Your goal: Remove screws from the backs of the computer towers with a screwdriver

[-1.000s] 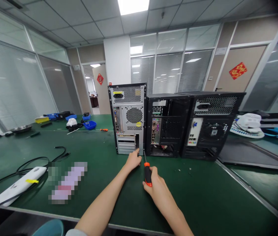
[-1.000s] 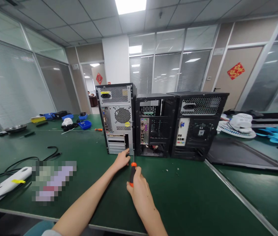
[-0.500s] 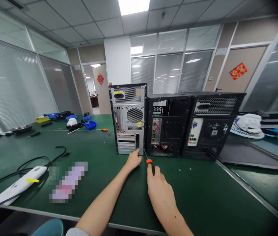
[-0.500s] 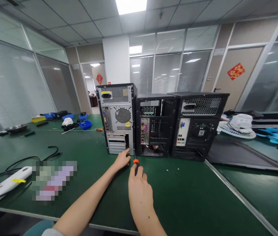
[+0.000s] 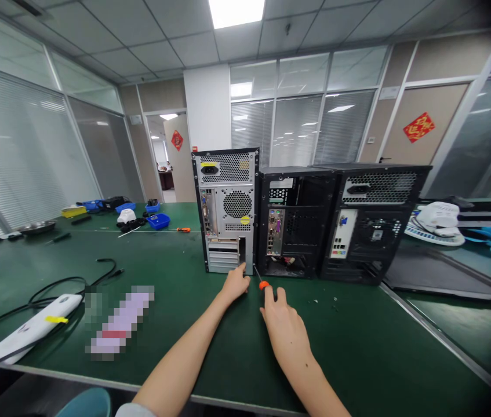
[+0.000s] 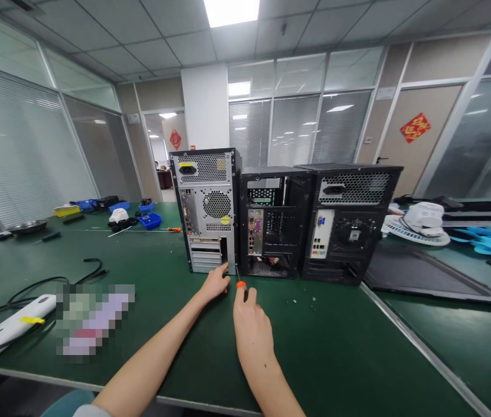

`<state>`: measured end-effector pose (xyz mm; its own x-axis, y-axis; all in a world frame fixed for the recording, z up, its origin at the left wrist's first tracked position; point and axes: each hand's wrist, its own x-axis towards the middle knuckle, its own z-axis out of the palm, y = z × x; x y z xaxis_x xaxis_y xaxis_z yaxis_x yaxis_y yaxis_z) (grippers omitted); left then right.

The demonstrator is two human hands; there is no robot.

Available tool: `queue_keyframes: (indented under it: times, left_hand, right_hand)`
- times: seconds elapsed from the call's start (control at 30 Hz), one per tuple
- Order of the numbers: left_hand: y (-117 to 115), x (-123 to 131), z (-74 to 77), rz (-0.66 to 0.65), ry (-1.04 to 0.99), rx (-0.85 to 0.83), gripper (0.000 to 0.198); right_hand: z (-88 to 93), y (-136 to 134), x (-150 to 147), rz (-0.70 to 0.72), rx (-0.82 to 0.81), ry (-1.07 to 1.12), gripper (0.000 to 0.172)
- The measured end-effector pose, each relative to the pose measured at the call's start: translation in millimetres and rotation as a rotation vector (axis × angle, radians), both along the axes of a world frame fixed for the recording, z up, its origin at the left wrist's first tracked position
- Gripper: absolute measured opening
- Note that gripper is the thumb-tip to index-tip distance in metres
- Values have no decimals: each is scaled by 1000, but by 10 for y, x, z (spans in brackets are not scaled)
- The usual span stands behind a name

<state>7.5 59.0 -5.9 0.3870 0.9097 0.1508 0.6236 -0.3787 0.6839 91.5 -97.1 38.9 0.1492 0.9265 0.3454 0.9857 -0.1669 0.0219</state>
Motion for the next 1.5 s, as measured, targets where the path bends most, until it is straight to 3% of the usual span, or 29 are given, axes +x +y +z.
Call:
queue_keyframes:
  times: [0.37, 1.5]
  left_hand:
    - [-11, 5, -8, 14, 23, -4, 49]
    - [-29, 39, -2, 9, -37, -22, 51]
  right_hand:
    - [-30, 112, -78, 13, 27, 66, 34]
    - [-58, 40, -160, -164, 94, 358, 22]
